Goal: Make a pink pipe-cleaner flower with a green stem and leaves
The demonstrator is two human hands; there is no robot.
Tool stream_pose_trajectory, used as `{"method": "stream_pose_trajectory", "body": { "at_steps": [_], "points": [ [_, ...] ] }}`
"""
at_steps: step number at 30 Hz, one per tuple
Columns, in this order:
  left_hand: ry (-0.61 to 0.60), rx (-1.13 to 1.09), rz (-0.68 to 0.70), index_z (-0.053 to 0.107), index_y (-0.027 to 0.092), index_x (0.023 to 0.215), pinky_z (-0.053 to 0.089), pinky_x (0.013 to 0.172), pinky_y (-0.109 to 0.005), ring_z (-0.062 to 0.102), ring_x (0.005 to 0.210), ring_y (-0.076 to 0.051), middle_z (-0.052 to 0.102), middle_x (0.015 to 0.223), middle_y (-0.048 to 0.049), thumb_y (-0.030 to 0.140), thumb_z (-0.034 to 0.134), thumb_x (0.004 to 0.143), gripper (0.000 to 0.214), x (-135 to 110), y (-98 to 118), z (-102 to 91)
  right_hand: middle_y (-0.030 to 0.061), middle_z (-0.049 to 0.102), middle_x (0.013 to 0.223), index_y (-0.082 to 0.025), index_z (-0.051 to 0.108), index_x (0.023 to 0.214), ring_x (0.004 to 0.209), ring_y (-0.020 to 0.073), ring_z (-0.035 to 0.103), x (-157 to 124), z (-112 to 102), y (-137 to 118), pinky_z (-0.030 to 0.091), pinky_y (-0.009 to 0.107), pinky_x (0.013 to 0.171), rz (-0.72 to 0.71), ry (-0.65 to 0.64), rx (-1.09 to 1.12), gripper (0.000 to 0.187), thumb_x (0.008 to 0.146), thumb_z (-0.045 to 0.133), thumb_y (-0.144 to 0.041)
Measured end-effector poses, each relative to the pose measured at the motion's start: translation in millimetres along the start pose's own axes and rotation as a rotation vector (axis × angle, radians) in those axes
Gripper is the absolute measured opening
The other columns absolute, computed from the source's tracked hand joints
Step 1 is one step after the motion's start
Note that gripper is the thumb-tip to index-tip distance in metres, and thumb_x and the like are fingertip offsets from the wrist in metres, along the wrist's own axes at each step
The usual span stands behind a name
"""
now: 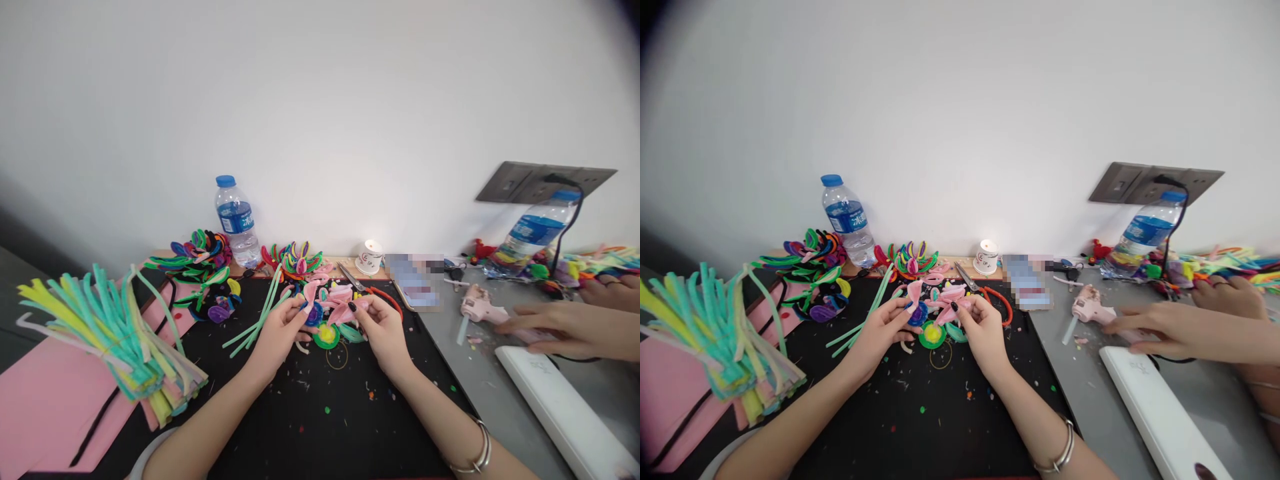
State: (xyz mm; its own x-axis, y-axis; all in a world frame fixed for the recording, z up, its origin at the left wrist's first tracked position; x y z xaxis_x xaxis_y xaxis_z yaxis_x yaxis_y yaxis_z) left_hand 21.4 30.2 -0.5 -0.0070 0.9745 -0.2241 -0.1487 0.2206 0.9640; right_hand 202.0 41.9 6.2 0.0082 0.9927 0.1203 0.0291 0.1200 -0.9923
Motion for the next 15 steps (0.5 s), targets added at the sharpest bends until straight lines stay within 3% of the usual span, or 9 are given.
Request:
{"method": "stream_pose_trajectory", "body": {
  "at_steps": [5, 10, 15],
  "points": [
    [-0.018, -0.008, 0.046, 0.044, 0.019, 0.101, 0.047, 0.047, -0.018, 0.061, 0.054, -0.011, 0.057, 0.066, 0.0042, 0.036, 0.062, 0.070, 0.040, 0.8, 0.3, 0.7, -0.0029, 0.052, 0.058, -0.018, 0.057, 0.073, 0.046, 0.0087, 0.041, 1.2, -0.1, 6.0, 0.029, 0.020, 0.040, 0.048, 0.000, 0.070, 0.023, 0.074, 0.062, -0.040],
    [-0.040, -0.052, 0.114, 0.031, 0.024, 0.090, 0.045, 0.049, -0.018, 0.061, 0.055, -0.010, 0.057, 0.074, 0.0058, 0.029, 0.062, 0.070, 0.037, 1.9, 0.9, 1.2, -0.0052, 0.046, 0.052, -0.018, 0.051, 0.071, 0.042, 0.0067, 0.033, -0.6, 1.8, 8.2, 0.025, 0.019, 0.038, 0.071, -0.009, 0.112, 0.025, 0.076, 0.061, -0.041],
    [-0.100, 0.076, 0.173, 0.045, 0.019, 0.070, 0.047, 0.059, -0.018, 0.061, 0.067, -0.011, 0.053, 0.066, 0.0043, 0.024, 0.054, 0.075, 0.012, 0.2, 3.3, 1.7, -0.0050, 0.048, 0.052, -0.018, 0.050, 0.069, 0.040, 0.0066, 0.034, -1.1, 2.0, 7.9, 0.025, 0.019, 0.036, 0.074, -0.014, 0.104, 0.027, 0.077, 0.060, -0.042]
  ]
}}
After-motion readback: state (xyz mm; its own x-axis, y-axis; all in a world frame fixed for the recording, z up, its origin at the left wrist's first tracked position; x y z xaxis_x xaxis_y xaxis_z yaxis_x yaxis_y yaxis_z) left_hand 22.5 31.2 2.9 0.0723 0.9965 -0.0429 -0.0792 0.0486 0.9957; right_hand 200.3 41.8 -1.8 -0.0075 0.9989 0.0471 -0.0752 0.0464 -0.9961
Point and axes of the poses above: each hand's wrist, its own x-axis towards the middle knuckle, its own z-axis out of the palm, y = z × x, the point moved 4 cm from there along x, towards the middle knuckle
